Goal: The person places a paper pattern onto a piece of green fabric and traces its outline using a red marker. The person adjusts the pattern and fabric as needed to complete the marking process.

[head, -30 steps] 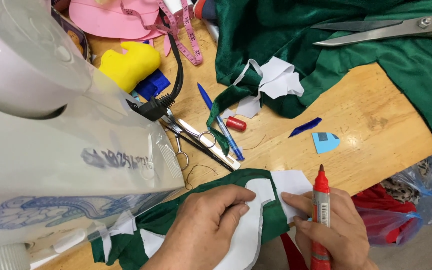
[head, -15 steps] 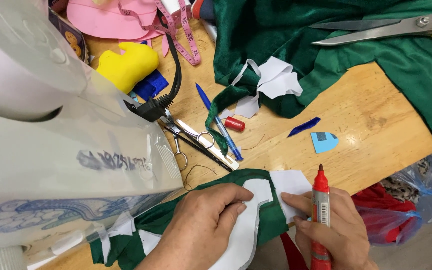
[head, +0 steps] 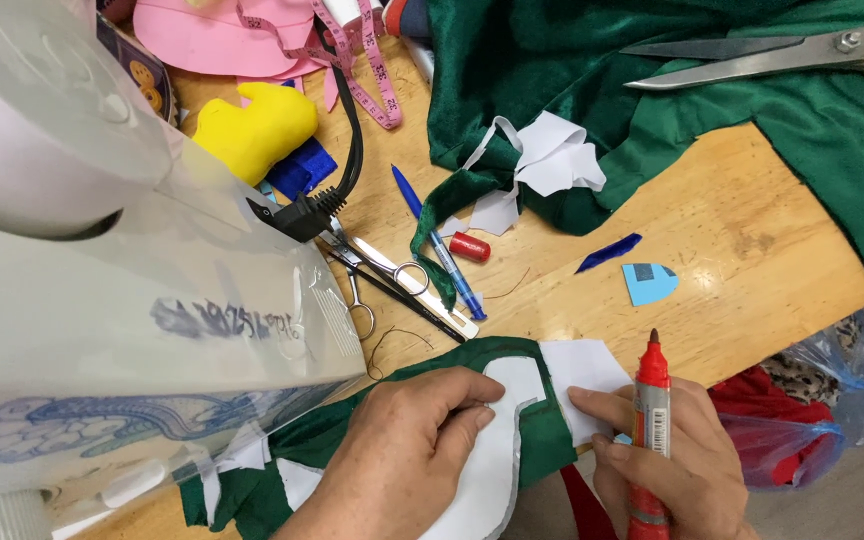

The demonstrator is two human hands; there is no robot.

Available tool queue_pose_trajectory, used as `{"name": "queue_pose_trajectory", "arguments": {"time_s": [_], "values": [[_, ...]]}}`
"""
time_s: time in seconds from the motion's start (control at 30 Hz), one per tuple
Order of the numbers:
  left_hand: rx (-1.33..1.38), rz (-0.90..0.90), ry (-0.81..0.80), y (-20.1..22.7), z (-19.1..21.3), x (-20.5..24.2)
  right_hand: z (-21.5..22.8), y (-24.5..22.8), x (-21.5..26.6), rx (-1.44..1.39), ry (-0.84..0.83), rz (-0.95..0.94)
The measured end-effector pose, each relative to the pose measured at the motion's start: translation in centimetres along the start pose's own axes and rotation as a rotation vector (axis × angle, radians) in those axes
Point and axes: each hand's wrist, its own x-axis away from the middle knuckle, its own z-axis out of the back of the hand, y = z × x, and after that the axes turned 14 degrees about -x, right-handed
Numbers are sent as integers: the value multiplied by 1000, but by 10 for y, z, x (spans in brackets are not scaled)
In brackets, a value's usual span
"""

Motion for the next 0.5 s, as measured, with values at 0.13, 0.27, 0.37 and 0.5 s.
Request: {"name": "queue_pose_trajectory", "arguments": {"time_s": [0.13,0.27,0.37,0.5], "values": [[12,77,-65,3,3,0,-2,-2,-2,2,6,-10],[23,100,-72,4,2,0,-2,-8,-7,9,17,-21],[8,125,-105,8,6,-1,0,0,0,7,-14,7],[22,96,-69,4,2,0,1,-1,-1,2,-8,34]]}}
